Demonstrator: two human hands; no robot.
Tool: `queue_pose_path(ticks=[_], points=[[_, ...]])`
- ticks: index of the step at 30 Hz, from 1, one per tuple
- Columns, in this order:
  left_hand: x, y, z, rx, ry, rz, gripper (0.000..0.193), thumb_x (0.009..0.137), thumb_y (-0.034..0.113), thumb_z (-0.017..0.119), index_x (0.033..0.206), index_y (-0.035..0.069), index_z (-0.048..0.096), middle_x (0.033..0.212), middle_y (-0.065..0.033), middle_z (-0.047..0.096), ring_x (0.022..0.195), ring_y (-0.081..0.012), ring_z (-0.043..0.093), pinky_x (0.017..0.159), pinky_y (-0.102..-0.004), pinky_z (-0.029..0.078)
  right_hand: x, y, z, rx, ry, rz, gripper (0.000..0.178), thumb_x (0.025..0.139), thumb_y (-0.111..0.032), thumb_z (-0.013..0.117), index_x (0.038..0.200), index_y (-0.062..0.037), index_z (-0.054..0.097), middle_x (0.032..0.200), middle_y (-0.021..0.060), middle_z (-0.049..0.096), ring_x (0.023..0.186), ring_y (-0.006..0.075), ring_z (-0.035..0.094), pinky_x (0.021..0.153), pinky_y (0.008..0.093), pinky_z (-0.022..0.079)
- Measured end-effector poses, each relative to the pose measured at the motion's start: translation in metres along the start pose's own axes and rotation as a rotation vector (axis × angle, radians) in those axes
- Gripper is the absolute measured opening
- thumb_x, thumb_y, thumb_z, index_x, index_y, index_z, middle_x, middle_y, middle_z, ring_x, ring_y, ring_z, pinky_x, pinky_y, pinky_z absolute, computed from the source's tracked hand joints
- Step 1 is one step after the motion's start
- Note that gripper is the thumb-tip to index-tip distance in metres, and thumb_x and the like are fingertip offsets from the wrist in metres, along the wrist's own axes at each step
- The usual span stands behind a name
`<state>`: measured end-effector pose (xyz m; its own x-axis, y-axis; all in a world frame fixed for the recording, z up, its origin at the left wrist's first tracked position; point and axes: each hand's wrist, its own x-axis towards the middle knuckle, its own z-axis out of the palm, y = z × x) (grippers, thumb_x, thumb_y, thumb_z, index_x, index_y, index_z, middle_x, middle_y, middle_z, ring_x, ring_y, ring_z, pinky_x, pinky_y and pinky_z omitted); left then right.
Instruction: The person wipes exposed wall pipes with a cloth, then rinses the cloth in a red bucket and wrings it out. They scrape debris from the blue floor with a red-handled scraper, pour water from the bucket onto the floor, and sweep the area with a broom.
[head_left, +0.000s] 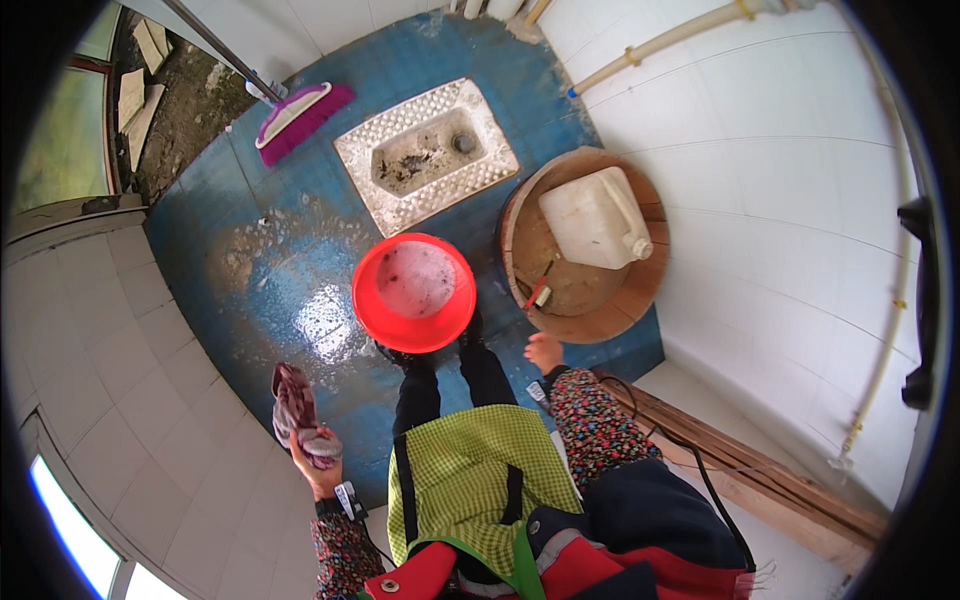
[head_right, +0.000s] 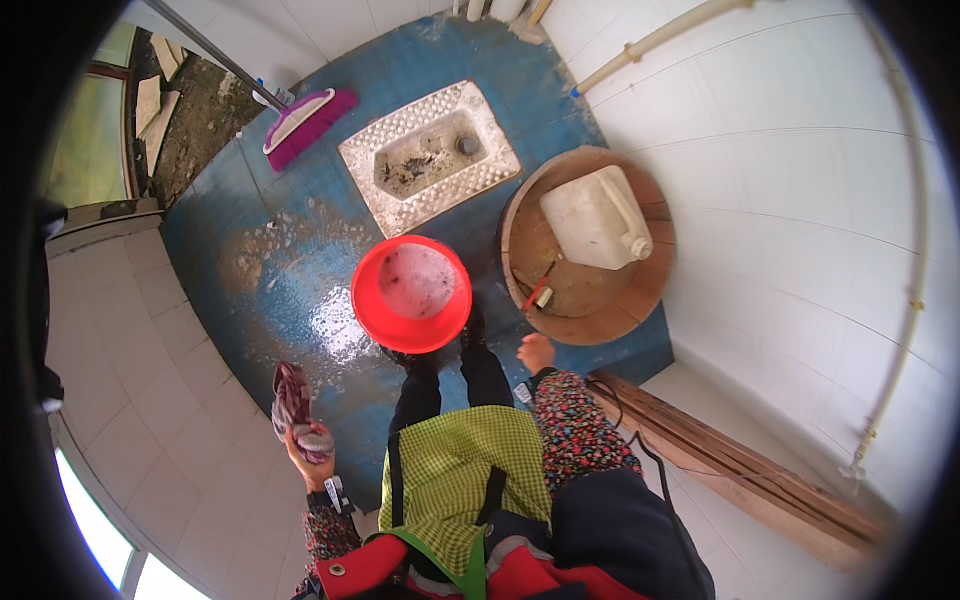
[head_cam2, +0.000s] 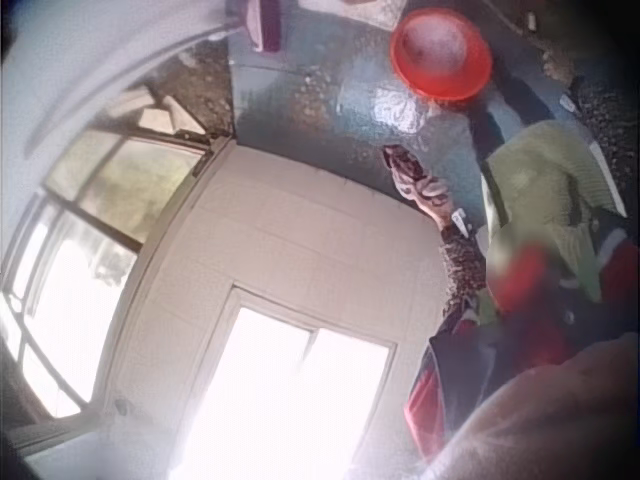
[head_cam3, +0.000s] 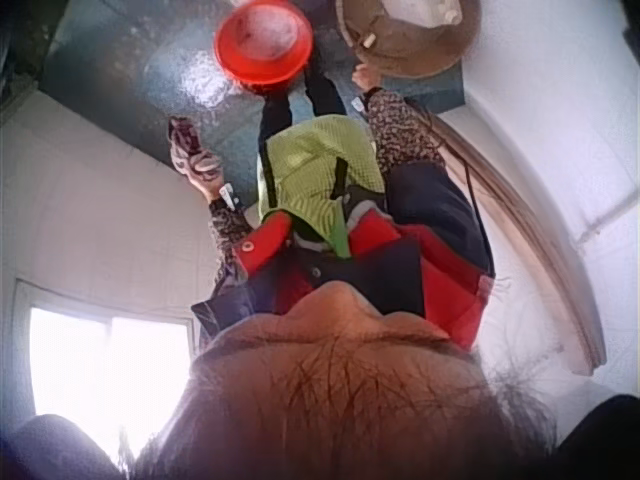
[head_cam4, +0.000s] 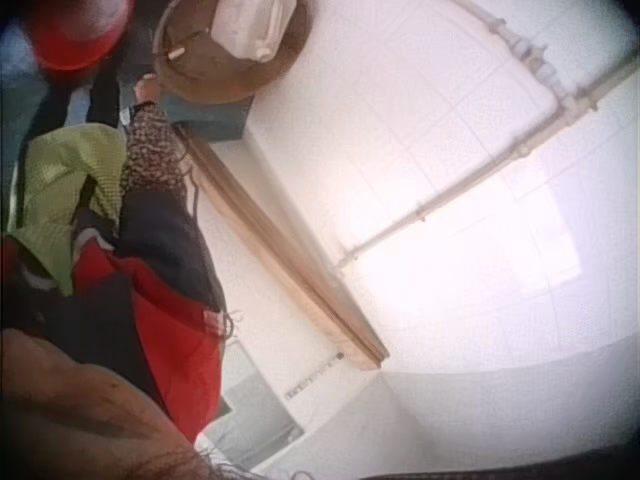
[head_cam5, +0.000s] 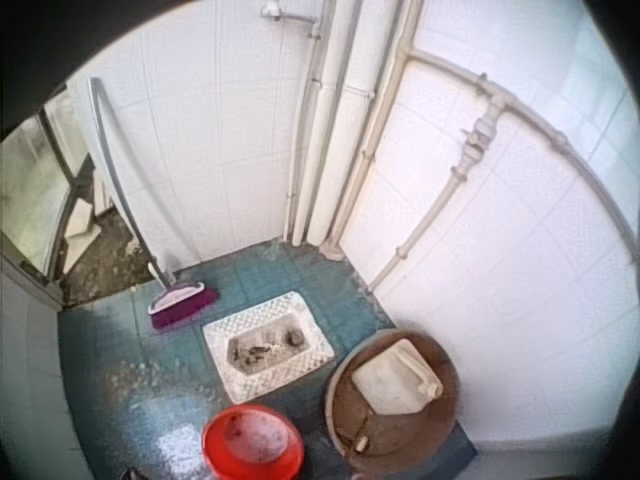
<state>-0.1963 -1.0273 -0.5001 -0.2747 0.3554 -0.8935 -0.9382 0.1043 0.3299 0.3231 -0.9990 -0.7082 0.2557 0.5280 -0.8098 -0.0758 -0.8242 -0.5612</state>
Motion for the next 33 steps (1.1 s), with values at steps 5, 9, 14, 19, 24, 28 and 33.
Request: queue_pose_path(ticks=[5,9,14,19,24,28,33], points=[[0.006,-0.01,-0.03,-0.075,0.158,0.032,0.031,0.083,0.033,0.071,0.094,0.006,0.061,0.086,-0.0104,0.065,0.075,-0.0217,0.061,0.074,-0.0341,0.053,0.091,0.071,-0.031,-1.512,0.326,-0.576,0.015,0.078,-0.022,0.059,0.084,-0.0083,0.06,0.074,0.0073,0.059,0.072,0.0266,0.06,0.061,0.0392,0.05],[0.005,-0.007,-0.036,0.013,0.234,0.074,0.033,0.082,0.033,0.072,0.099,0.007,0.06,0.089,-0.0092,0.064,0.076,-0.023,0.061,0.075,-0.0369,0.052,0.138,0.072,-0.028,-1.407,0.008,-0.66,0.033,0.087,-0.031,0.051,0.078,-0.0027,0.064,0.063,0.01,0.06,0.056,0.0262,0.06,0.048,0.0405,0.048],[0.012,-0.009,-0.04,0.024,0.296,0.056,0.032,0.082,0.033,0.072,0.099,0.01,0.058,0.088,-0.0086,0.064,0.077,-0.024,0.061,0.076,-0.0384,0.052,0.169,0.055,-0.019,-0.759,0.375,0.125,0.039,0.081,-0.032,0.056,0.078,0.0063,0.065,0.075,0.026,0.064,0.071,0.0376,0.064,0.06,0.047,0.048],[0.015,-0.009,-0.04,0.019,0.284,0.035,0.029,0.083,0.03,0.071,0.098,0.01,0.057,0.084,-0.0086,0.062,0.073,-0.0258,0.062,0.072,-0.0416,0.053,0.174,0.021,-0.017,-0.504,0.316,0.145,0.028,0.085,-0.024,0.052,0.069,-0.0029,0.06,0.054,0.0057,0.054,0.045,0.0223,0.055,0.039,0.0379,0.041],[0.004,-0.012,-0.024,-0.015,0.216,0.042,0.027,0.083,0.029,0.071,0.096,0.01,0.057,0.084,-0.01,0.062,0.074,-0.0275,0.063,0.073,-0.0435,0.054,0.088,-0.045,0.012,-0.028,0.085,0.099,0.018,0.09,-0.02,0.05,0.075,-0.0098,0.05,0.053,-0.0022,0.04,0.049,0.0115,0.048,0.042,0.0277,0.038],[0.005,-0.018,-0.014,-0.068,0.178,-0.029,0.031,0.085,0.029,0.069,0.103,0.008,0.056,0.089,-0.0113,0.063,0.076,-0.0288,0.063,0.076,-0.045,0.054,-0.05,-0.105,0.067,0.069,-0.011,-0.212,0.015,0.094,-0.018,0.052,0.104,-0.0073,0.053,0.078,-0.0005,0.051,0.066,0.0098,0.049,0.059,0.0242,0.041],[0.019,-0.025,-0.027,-0.074,0.076,-0.078,0.033,0.086,0.03,0.068,0.109,0.009,0.056,0.094,-0.0089,0.062,0.079,-0.0259,0.062,0.073,-0.0426,0.054,-0.168,-0.166,0.124,-0.241,-0.367,-0.247,0.028,0.09,-0.008,0.052,0.118,-0.0033,0.054,0.092,0.0028,0.058,0.074,0.0092,0.052,0.065,0.0214,0.041]])
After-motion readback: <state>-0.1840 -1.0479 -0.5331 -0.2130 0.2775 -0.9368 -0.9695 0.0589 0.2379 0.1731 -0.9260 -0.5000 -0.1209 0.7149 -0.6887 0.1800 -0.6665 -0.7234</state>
